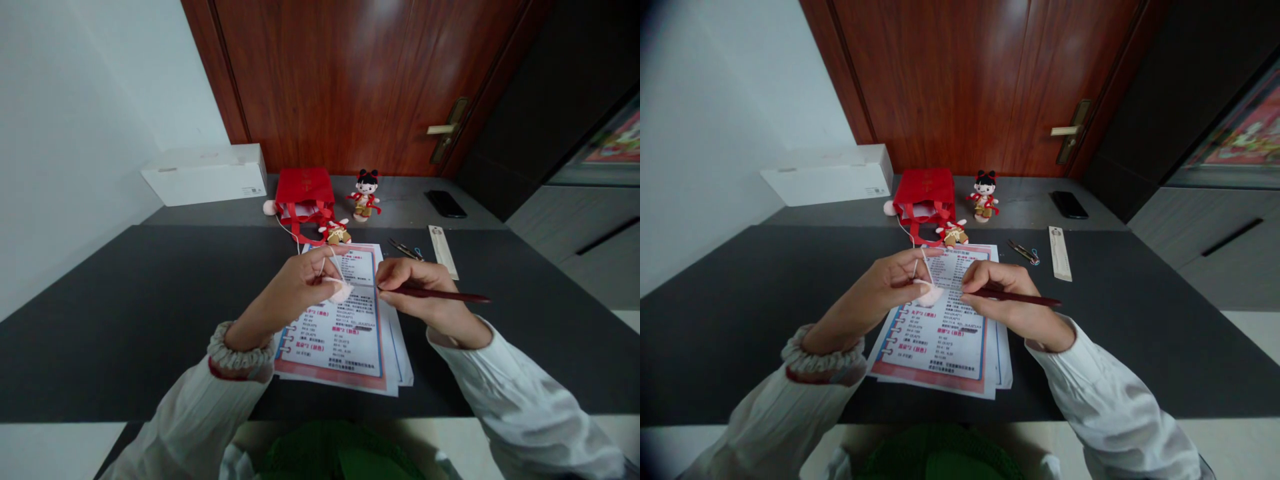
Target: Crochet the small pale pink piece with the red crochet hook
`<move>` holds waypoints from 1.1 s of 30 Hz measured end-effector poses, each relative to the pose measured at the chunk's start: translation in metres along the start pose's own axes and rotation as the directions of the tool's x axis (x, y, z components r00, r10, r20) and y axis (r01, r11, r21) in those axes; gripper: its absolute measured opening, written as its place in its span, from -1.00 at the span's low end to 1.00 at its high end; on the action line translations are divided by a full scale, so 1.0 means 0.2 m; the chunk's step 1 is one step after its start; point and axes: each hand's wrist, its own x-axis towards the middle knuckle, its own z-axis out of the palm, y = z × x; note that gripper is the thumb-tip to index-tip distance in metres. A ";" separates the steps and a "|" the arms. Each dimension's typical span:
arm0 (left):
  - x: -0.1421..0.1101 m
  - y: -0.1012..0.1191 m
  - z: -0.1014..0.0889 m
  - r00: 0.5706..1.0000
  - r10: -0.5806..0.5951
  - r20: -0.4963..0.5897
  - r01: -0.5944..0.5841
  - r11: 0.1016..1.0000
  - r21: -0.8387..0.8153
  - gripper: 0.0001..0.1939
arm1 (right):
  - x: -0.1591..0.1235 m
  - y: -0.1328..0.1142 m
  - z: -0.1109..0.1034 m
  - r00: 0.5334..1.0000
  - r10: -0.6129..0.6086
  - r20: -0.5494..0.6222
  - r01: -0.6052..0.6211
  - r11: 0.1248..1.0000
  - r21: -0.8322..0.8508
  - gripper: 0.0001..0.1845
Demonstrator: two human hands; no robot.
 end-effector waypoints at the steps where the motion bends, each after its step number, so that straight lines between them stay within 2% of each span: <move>1: 0.00 0.00 0.00 1.000 0.000 0.002 0.000 1.000 -0.003 -0.60 | 0.00 0.00 0.00 1.000 0.008 -0.005 -0.008 1.000 0.024 -0.87; 6: -0.01 0.01 0.00 0.999 -0.027 0.017 0.027 0.999 -0.033 -0.53 | 0.01 0.04 0.01 0.996 0.089 -0.016 -0.082 0.966 0.246 -0.84; 12: 0.00 0.01 0.01 1.000 -0.008 0.007 0.008 0.999 -0.043 -0.50 | 0.05 0.03 0.05 0.984 0.177 -0.006 -0.152 0.865 0.477 -0.77; 16: 0.00 0.01 0.01 1.000 -0.007 0.014 0.008 0.999 -0.050 -0.48 | 0.06 0.01 0.07 0.960 0.281 0.000 -0.235 0.801 0.550 -0.73; 24: 0.01 0.02 0.04 1.000 0.003 0.001 -0.003 0.995 -0.098 -0.49 | 0.06 0.01 0.10 0.933 0.361 0.006 -0.276 0.702 0.656 -0.76; 27: 0.02 0.01 0.05 1.000 0.017 0.011 -0.015 0.994 -0.104 -0.49 | 0.06 0.01 0.10 0.903 0.425 0.057 -0.326 0.595 0.734 -0.75; 33: 0.03 -0.04 0.06 1.000 0.023 0.004 -0.022 0.985 -0.173 -0.56 | 0.06 0.04 0.10 0.844 0.498 0.198 -0.383 0.301 0.874 -0.70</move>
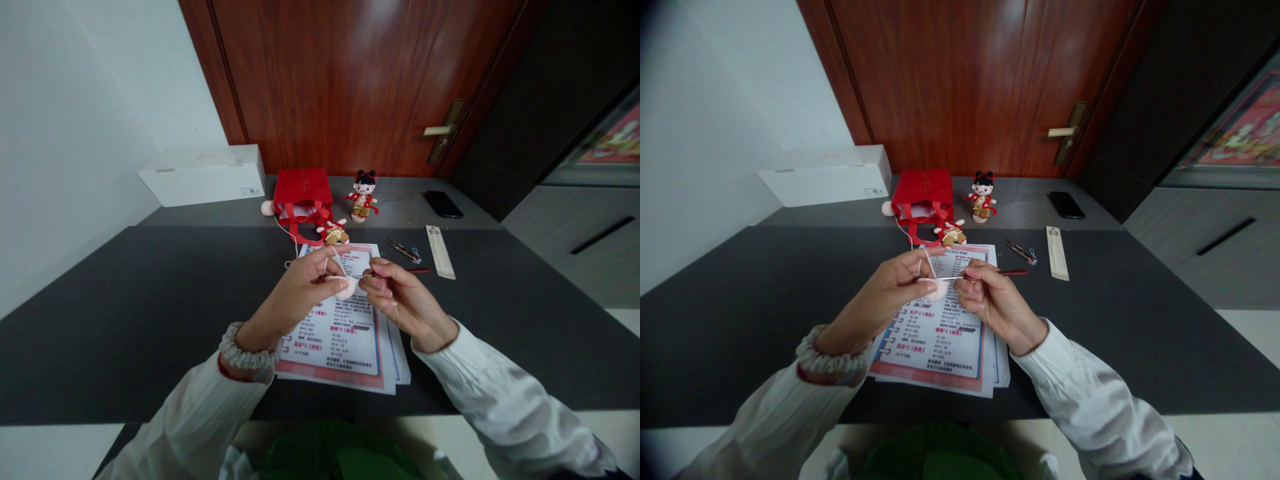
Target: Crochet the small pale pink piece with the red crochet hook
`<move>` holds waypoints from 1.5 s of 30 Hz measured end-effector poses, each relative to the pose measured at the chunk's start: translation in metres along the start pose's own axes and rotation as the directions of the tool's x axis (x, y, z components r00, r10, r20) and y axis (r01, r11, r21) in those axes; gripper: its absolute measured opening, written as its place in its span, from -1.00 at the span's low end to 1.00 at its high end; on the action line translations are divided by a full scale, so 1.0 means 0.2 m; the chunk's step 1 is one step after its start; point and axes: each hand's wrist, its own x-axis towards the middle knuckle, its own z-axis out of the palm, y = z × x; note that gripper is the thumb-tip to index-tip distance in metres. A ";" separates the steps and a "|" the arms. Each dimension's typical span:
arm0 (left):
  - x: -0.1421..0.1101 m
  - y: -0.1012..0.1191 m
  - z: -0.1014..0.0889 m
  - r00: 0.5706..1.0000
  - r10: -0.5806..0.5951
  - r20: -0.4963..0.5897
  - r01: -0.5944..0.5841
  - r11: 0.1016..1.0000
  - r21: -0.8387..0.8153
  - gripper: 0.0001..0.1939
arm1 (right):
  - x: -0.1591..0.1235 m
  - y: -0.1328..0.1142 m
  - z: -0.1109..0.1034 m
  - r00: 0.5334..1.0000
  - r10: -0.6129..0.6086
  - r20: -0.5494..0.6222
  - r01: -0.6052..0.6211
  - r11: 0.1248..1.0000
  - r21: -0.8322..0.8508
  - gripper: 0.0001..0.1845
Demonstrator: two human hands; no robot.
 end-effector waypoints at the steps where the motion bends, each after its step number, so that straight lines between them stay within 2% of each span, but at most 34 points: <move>1: 0.00 -0.01 0.00 1.000 0.002 -0.002 -0.002 1.000 -0.008 -0.61 | 0.00 0.00 0.00 1.000 0.021 0.002 -0.021 1.000 0.023 -0.69; 4: 0.01 -0.01 0.00 1.000 0.005 -0.002 -0.005 0.999 -0.042 -0.65 | 0.00 0.00 0.00 0.999 0.033 -0.003 -0.033 0.999 0.028 -0.68; 8: 0.01 -0.02 -0.01 0.999 -0.014 0.033 0.016 0.996 -0.086 -0.53 | -0.01 -0.01 0.01 0.995 -0.098 -0.003 0.096 0.984 -0.147 -0.75; 11: 0.00 -0.02 0.00 0.999 -0.018 0.036 0.021 0.998 -0.063 -0.46 | -0.02 -0.05 0.01 0.986 -0.159 0.046 0.165 0.930 -0.329 -0.80; 16: -0.01 0.00 0.01 0.999 -0.004 -0.037 0.005 0.999 0.036 -0.40 | -0.03 -0.09 0.00 0.963 -0.230 0.137 0.268 0.795 -0.545 -0.81; 21: -0.01 0.00 0.01 0.997 0.042 -0.068 -0.032 0.989 0.145 -0.38 | -0.05 -0.11 0.00 0.932 -0.290 0.215 0.351 0.583 -0.733 -0.82; 25: 0.00 -0.02 0.00 0.992 0.089 -0.092 -0.067 0.975 0.214 -0.41 | -0.08 -0.11 0.05 0.913 -0.346 0.215 0.358 0.429 -0.829 -0.84; 28: 0.00 -0.03 0.00 0.982 0.147 -0.118 -0.110 0.955 0.274 -0.42 | -0.10 -0.10 0.08 0.893 -0.381 0.242 0.360 0.279 -0.890 -0.86; 33: 0.00 -0.02 0.01 0.961 0.208 -0.181 -0.125 0.914 0.386 -0.46 | -0.12 -0.06 0.09 0.836 -0.420 0.353 0.389 0.000 -0.921 -0.88; 37: 0.00 0.01 0.02 0.952 0.209 -0.223 -0.096 0.898 0.430 -0.55 | -0.13 -0.03 0.11 0.786 -0.385 0.484 0.432 -0.219 -0.875 -0.91; 40: 0.01 0.03 0.03 0.940 0.212 -0.267 -0.068 0.884 0.463 -0.62 | -0.11 0.00 0.13 0.719 -0.363 0.593 0.467 -0.379 -0.799 -0.90; 42: 0.01 0.04 0.04 0.930 0.212 -0.299 -0.057 0.889 0.455 -0.57 | -0.10 0.03 0.12 0.632 -0.348 0.693 0.480 -0.526 -0.702 -0.85; 45: 0.01 0.05 0.05 0.921 0.213 -0.326 -0.084 0.926 0.369 -0.45 | -0.08 0.08 0.11 0.555 -0.302 0.775 0.419 -0.703 -0.574 -0.82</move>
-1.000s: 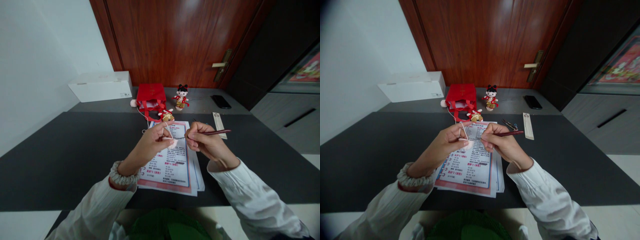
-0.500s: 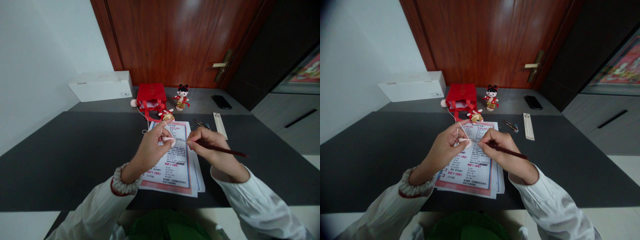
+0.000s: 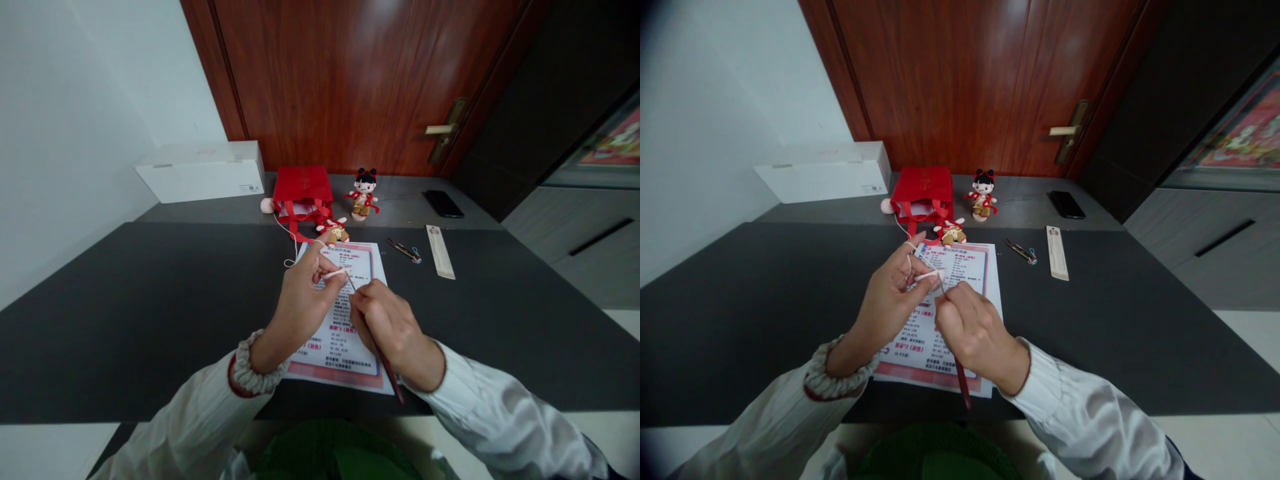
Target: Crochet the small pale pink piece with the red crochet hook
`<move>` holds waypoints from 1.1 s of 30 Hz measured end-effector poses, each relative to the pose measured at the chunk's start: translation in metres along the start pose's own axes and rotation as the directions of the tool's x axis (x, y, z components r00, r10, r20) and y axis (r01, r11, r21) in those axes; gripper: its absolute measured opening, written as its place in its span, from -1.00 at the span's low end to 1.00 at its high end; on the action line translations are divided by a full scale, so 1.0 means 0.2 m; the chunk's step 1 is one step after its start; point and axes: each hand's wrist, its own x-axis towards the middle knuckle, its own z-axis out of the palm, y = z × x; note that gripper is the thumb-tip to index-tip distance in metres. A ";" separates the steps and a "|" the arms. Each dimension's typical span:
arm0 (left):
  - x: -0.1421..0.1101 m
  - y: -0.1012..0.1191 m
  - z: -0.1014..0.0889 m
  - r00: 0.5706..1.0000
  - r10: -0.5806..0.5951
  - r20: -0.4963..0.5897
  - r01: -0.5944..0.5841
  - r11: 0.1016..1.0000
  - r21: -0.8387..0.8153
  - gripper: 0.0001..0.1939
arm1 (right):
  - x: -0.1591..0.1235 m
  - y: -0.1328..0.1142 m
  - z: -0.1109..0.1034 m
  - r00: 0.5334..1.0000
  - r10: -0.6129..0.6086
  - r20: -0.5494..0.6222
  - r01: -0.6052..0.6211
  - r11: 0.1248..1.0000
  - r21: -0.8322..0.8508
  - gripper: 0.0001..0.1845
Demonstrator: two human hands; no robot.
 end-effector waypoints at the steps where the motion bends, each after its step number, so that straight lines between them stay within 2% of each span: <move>1: 0.00 0.00 0.01 1.000 -0.006 0.000 0.006 0.999 -0.045 -0.42 | -0.01 -0.01 0.01 1.000 -0.013 -0.005 0.013 0.999 -0.043 -0.83; 4: -0.01 0.00 0.02 1.000 -0.023 -0.005 0.022 0.988 -0.151 -0.38 | -0.01 -0.02 0.03 1.000 -0.001 -0.024 -0.001 0.996 -0.095 -0.85; 9: -0.03 0.01 0.05 0.998 -0.007 -0.054 -0.004 0.978 -0.207 -0.38 | 0.00 -0.03 0.05 0.998 0.031 -0.060 -0.035 0.997 -0.067 -0.83; 13: -0.05 0.03 0.07 0.997 -0.010 -0.071 -0.008 0.969 -0.248 -0.37 | -0.02 0.01 0.09 0.990 0.048 -0.131 -0.053 0.998 -0.039 -0.83; 21: -0.08 0.01 0.08 0.986 0.131 -0.101 -0.149 0.968 -0.202 -0.44 | -0.02 0.04 0.11 0.946 0.188 -0.264 -0.094 0.939 0.332 -0.75; 26: -0.09 0.01 0.08 0.994 0.094 -0.054 -0.105 0.964 -0.244 -0.39 | -0.02 0.07 0.10 0.963 0.160 -0.218 -0.073 0.930 0.360 -0.78; 29: -0.08 0.02 0.07 0.997 0.059 -0.039 -0.067 0.958 -0.280 -0.35 | -0.02 0.08 0.10 0.962 0.141 -0.235 -0.051 0.935 0.351 -0.76; 33: -0.07 0.05 0.06 0.999 -0.021 0.027 0.030 0.926 -0.377 -0.28 | -0.02 0.09 0.09 0.962 0.052 -0.268 0.009 0.975 0.223 -0.71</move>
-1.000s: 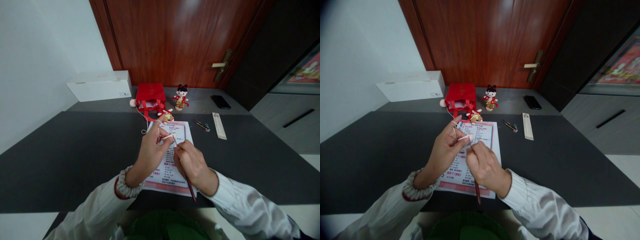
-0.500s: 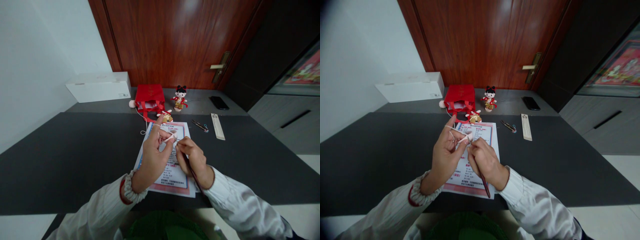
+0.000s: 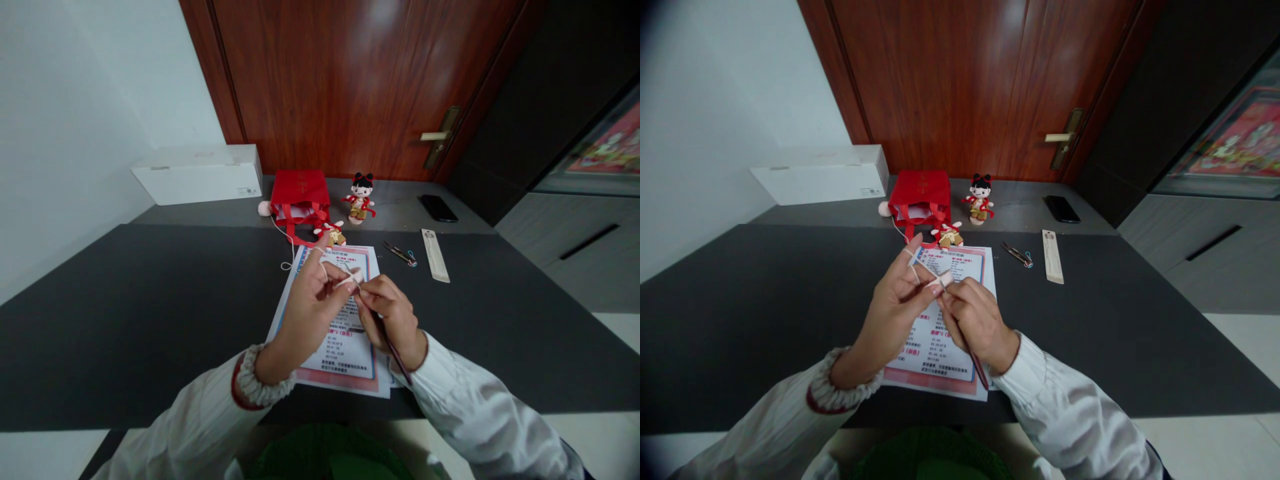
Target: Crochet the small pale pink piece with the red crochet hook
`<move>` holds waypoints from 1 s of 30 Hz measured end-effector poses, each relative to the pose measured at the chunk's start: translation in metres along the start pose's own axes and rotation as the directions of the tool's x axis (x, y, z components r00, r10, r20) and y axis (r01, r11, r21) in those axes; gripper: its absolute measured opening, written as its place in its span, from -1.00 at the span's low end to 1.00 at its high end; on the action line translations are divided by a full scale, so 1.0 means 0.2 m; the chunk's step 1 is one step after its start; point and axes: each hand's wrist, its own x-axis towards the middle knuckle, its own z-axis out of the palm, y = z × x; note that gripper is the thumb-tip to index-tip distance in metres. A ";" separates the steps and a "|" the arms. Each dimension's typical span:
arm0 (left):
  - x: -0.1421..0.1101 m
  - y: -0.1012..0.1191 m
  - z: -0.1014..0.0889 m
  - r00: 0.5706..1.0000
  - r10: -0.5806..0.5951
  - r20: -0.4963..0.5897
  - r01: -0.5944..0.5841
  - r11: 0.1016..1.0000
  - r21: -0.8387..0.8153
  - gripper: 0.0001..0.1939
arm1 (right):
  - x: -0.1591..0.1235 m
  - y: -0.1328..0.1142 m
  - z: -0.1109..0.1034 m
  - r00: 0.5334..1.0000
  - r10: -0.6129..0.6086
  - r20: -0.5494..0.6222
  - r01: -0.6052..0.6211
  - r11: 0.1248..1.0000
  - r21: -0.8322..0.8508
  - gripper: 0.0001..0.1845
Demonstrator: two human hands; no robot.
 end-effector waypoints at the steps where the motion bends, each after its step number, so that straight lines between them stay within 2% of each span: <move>1: 0.00 0.00 0.00 1.000 -0.004 -0.007 0.004 1.000 -0.001 -0.26 | 0.00 0.00 0.00 1.000 -0.024 0.004 0.024 0.998 -0.055 -0.71; 4: -0.01 0.00 0.02 0.995 0.072 -0.063 -0.066 0.994 0.088 -0.21 | -0.01 0.00 0.01 0.999 -0.048 0.001 0.048 0.990 -0.129 -0.72; 6: -0.02 -0.01 0.02 0.993 0.102 -0.064 -0.094 0.989 0.117 -0.19 | -0.01 0.00 0.00 0.999 -0.034 -0.005 0.033 0.997 -0.066 -0.72; 10: -0.01 -0.01 0.01 0.998 0.055 -0.015 -0.054 0.997 0.052 -0.19 | 0.01 -0.01 0.00 1.000 -0.004 -0.005 0.005 0.997 0.072 -0.74; 13: -0.01 -0.01 -0.01 0.994 0.103 -0.032 -0.098 0.986 0.134 -0.18 | 0.02 -0.02 -0.01 0.991 0.136 -0.014 -0.131 0.973 0.190 -0.80; 15: -0.01 -0.01 -0.02 0.993 0.116 -0.028 -0.110 0.981 0.160 -0.17 | 0.02 -0.03 -0.01 0.958 0.285 -0.027 -0.266 0.922 0.280 -0.84; 16: 0.00 -0.01 -0.02 0.995 0.100 -0.015 -0.097 0.986 0.138 -0.17 | 0.02 -0.03 -0.01 0.947 0.318 -0.041 -0.291 0.908 0.302 -0.84; 18: 0.01 0.01 -0.01 0.999 0.042 0.026 -0.043 0.998 0.040 -0.18 | 0.01 -0.03 -0.01 0.970 0.240 -0.047 -0.221 0.941 0.255 -0.80; 20: 0.02 0.02 -0.01 0.998 -0.010 0.062 0.015 0.998 -0.066 -0.19 | 0.02 -0.02 -0.01 0.998 0.063 -0.010 -0.062 0.992 0.112 -0.74; 22: 0.03 0.03 0.00 0.996 -0.041 0.076 0.050 0.991 -0.127 -0.19 | 0.03 -0.02 -0.02 0.998 -0.052 0.034 0.054 0.998 -0.039 -0.72; 24: 0.03 0.03 -0.01 0.997 -0.055 0.059 0.062 0.991 -0.119 -0.18 | 0.04 -0.02 -0.02 0.996 -0.082 0.042 0.086 0.990 -0.108 -0.73; 30: 0.04 0.06 -0.02 0.999 -0.023 0.023 0.024 0.998 -0.053 -0.18 | 0.05 -0.04 -0.02 0.992 -0.121 0.025 0.123 0.991 -0.059 -0.70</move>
